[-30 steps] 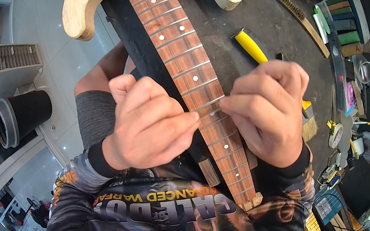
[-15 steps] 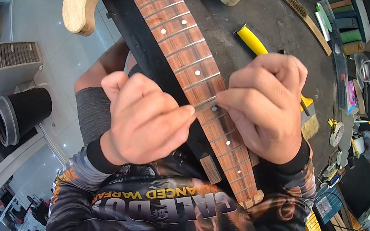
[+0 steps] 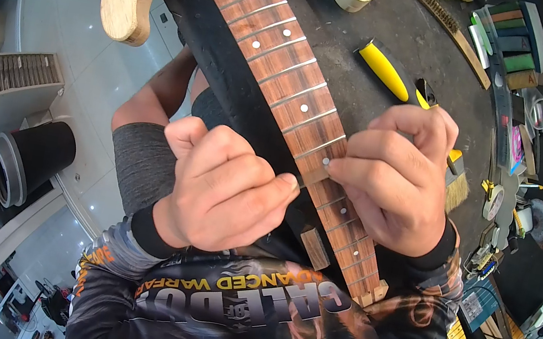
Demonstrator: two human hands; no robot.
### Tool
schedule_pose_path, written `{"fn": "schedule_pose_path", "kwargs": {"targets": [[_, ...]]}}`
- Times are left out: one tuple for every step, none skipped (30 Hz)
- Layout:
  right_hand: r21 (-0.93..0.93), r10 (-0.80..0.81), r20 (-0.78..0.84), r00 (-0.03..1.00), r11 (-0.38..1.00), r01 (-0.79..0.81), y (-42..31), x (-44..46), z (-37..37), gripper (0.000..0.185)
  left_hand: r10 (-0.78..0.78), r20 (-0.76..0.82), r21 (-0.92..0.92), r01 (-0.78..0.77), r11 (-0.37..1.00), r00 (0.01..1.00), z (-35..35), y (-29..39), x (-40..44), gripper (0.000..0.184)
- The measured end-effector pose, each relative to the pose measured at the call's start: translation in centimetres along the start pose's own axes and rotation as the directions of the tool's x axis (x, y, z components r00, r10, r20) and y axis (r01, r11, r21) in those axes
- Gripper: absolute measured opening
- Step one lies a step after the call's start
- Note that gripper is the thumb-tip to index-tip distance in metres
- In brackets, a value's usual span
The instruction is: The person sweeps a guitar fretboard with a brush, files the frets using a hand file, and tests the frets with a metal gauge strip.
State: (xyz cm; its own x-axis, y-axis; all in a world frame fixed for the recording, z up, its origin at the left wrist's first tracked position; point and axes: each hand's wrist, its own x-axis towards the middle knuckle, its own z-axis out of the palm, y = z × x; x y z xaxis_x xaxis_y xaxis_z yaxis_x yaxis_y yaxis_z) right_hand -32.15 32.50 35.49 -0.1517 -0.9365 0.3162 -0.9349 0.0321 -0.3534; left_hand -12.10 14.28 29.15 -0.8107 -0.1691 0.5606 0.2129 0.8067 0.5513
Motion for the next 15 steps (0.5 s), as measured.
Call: {"fn": "schedule_pose_path", "kwargs": {"targets": [[0.002,-0.003,-0.006,1.000,1.000,0.003,0.0,0.1,0.0,0.028,-0.007,0.013,-0.030,0.007,1.000,1.000,0.0,0.1,-0.1,0.037],[0.004,-0.003,-0.012,1.000,1.000,0.003,0.1,0.3,0.1,0.028,-0.012,0.023,-0.045,0.013,0.999,1.000,-0.1,0.0,0.1,0.036],[0.002,-0.009,-0.023,1.000,1.000,0.009,0.2,0.4,0.3,0.028,-0.015,0.018,-0.025,0.015,1.000,1.000,-0.3,-0.2,0.2,0.036],[0.000,-0.014,-0.035,0.999,1.000,0.014,0.4,0.6,0.6,0.028,-0.017,0.014,-0.006,0.017,1.000,1.000,-0.5,-0.4,0.5,0.036],[-0.008,-0.026,-0.051,0.998,1.000,0.026,0.6,1.1,1.1,0.028,-0.017,0.011,0.012,0.017,1.000,1.000,-0.6,-0.6,0.6,0.037],[-0.009,-0.027,-0.053,0.998,1.000,0.026,0.6,1.0,1.1,0.028,0.001,-0.039,0.037,0.001,0.999,0.999,-0.3,-1.0,0.5,0.037],[-0.009,-0.027,-0.054,0.998,1.000,0.027,0.6,1.0,1.2,0.028,0.001,-0.027,0.043,0.000,0.999,1.000,-0.2,-0.8,0.3,0.038],[-0.002,-0.019,-0.041,0.999,1.000,0.019,0.4,0.9,1.1,0.028,0.002,-0.017,0.050,-0.001,0.999,1.000,-0.2,-0.5,0.2,0.038],[-0.001,-0.009,-0.022,1.000,1.000,0.009,0.4,0.6,0.7,0.027,0.004,-0.010,0.060,-0.004,0.998,1.000,-0.3,-0.1,0.0,0.038],[-0.001,0.002,-0.004,1.000,1.000,-0.002,0.3,0.3,0.3,0.027,-0.010,0.007,0.015,0.010,1.000,1.000,-0.3,0.3,-0.1,0.036],[-0.001,0.013,0.015,1.000,1.000,-0.013,0.2,0.0,-0.1,0.026,0.001,0.034,-0.003,0.000,1.000,0.999,-0.5,0.3,0.3,0.035],[0.006,0.043,0.024,0.999,0.999,-0.043,0.2,-0.3,-0.6,0.025,0.014,0.064,-0.022,-0.012,1.000,0.998,-0.7,0.4,1.0,0.033],[0.013,0.074,0.030,0.997,0.997,-0.075,0.3,-0.7,-1.1,0.023,0.029,0.095,-0.042,-0.026,0.999,0.995,-1.0,0.3,1.7,0.032],[0.037,0.131,-0.045,0.990,0.991,-0.130,0.8,-1.4,-1.2,0.023,0.089,0.066,0.027,-0.091,0.995,0.994,-1.4,-0.5,2.7,0.030],[0.031,0.175,-0.093,0.980,0.984,-0.173,1.2,-1.8,-2.2,0.022,0.110,0.061,0.065,-0.114,0.991,0.992,-2.2,-1.3,4.9,0.033]]}}
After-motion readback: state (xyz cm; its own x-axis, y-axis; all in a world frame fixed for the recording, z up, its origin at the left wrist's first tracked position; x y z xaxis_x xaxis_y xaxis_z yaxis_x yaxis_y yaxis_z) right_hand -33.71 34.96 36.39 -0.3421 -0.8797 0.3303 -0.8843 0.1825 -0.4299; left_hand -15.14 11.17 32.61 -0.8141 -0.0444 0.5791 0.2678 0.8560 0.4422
